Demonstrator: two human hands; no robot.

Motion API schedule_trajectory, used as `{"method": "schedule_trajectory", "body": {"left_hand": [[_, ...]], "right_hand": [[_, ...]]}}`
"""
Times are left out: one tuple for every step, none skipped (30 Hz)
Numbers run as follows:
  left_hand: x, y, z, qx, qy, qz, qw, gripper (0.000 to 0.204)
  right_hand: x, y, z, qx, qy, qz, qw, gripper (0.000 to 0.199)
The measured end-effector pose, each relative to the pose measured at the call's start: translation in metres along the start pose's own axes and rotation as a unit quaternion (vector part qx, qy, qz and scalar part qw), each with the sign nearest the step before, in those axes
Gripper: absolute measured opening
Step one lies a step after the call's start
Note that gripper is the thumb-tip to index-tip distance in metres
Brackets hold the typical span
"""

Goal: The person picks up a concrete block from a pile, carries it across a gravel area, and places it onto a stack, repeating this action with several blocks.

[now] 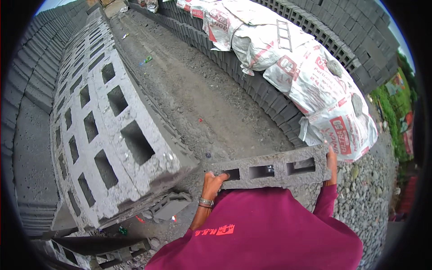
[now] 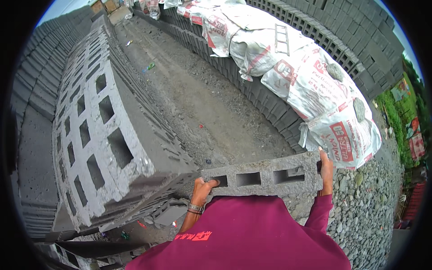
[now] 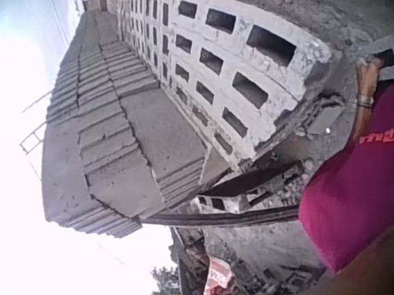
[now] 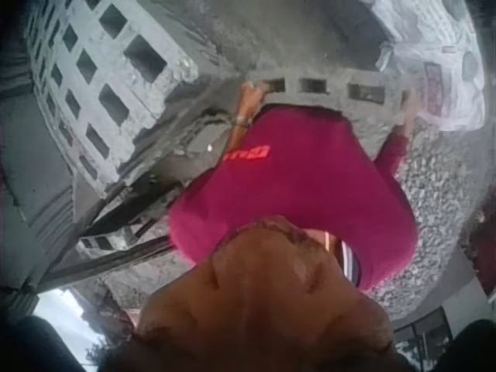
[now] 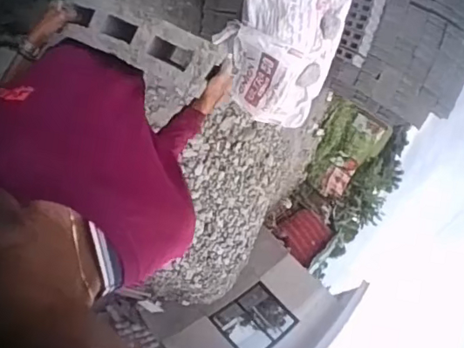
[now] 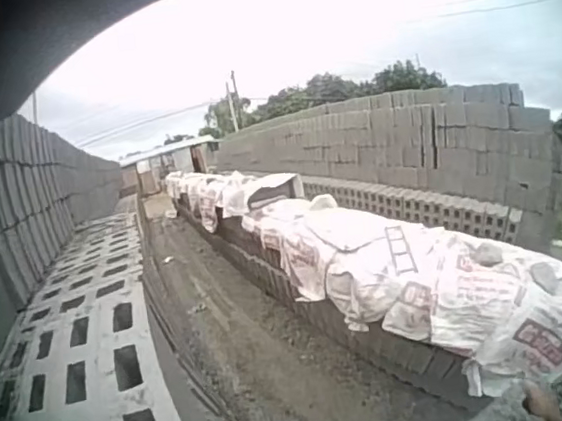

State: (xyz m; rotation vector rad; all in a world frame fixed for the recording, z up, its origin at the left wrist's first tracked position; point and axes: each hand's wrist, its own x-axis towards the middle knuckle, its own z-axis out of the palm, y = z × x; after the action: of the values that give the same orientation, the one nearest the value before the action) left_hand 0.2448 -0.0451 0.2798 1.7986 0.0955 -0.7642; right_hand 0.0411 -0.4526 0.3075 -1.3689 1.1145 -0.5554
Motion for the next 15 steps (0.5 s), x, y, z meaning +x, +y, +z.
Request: {"method": "schedule_trajectory", "body": {"left_hand": [[0.02, 0.004, 0.006, -0.042, 0.025, -0.001, 0.999, 0.033], [0.039, 0.002, 0.013, -0.085, 0.053, -0.002, 0.995, 0.033], [0.06, 0.006, 0.022, -0.132, 0.081, -0.003, 0.988, 0.033], [0.069, 0.042, 0.024, -0.124, 0.098, -0.01, 0.987, 0.034], [0.093, 0.044, 0.026, -0.13, 0.118, -0.016, 0.984, 0.034], [0.118, 0.043, 0.025, -0.132, 0.137, -0.021, 0.982, 0.035], [0.141, 0.046, 0.023, -0.135, 0.156, -0.027, 0.978, 0.035], [0.162, 0.063, 0.019, -0.113, 0.182, -0.041, 0.976, 0.037], [0.176, 0.074, 0.016, -0.121, 0.208, -0.06, 0.969, 0.036], [0.196, 0.095, 0.008, -0.127, 0.239, -0.063, 0.961, 0.036], [0.214, 0.115, 0.003, -0.131, 0.267, -0.067, 0.952, 0.036], [0.224, 0.139, -0.004, -0.125, 0.307, -0.075, 0.941, 0.035], [0.235, 0.158, -0.015, -0.109, 0.328, -0.075, 0.935, 0.036], [0.246, 0.177, -0.026, -0.092, 0.347, -0.076, 0.93, 0.036], [0.255, 0.187, -0.029, -0.082, 0.36, -0.087, 0.925, 0.036]], "right_hand": [[0.033, -0.024, 0.024, -0.007, -0.017, -0.011, 1.0, 0.039], [0.063, -0.047, 0.049, -0.014, -0.037, -0.022, 0.999, 0.04], [0.085, -0.073, 0.081, -0.034, -0.049, -0.038, 0.998, 0.04], [0.102, -0.098, 0.115, -0.053, -0.058, -0.052, 0.996, 0.04], [0.127, -0.117, 0.148, -0.068, -0.081, -0.066, 0.992, 0.04], [0.174, -0.113, 0.169, -0.074, -0.126, -0.065, 0.987, 0.041], [0.219, -0.108, 0.191, -0.079, -0.173, -0.064, 0.98, 0.042], [0.261, -0.107, 0.224, -0.047, -0.208, -0.058, 0.975, 0.042], [0.287, -0.114, 0.255, -0.046, -0.229, -0.05, 0.971, 0.043], [0.306, -0.123, 0.286, -0.041, -0.251, -0.041, 0.966, 0.043], [0.321, -0.13, 0.324, -0.059, -0.258, -0.043, 0.964, 0.044], [0.326, -0.147, 0.362, -0.012, -0.288, -0.016, 0.957, 0.045], [0.337, -0.163, 0.394, -0.018, -0.319, 0.0, 0.948, 0.044], [0.351, -0.179, 0.426, -0.025, -0.348, 0.016, 0.937, 0.044], [0.367, -0.19, 0.452, -0.043, -0.374, 0.036, 0.926, 0.043]]}}
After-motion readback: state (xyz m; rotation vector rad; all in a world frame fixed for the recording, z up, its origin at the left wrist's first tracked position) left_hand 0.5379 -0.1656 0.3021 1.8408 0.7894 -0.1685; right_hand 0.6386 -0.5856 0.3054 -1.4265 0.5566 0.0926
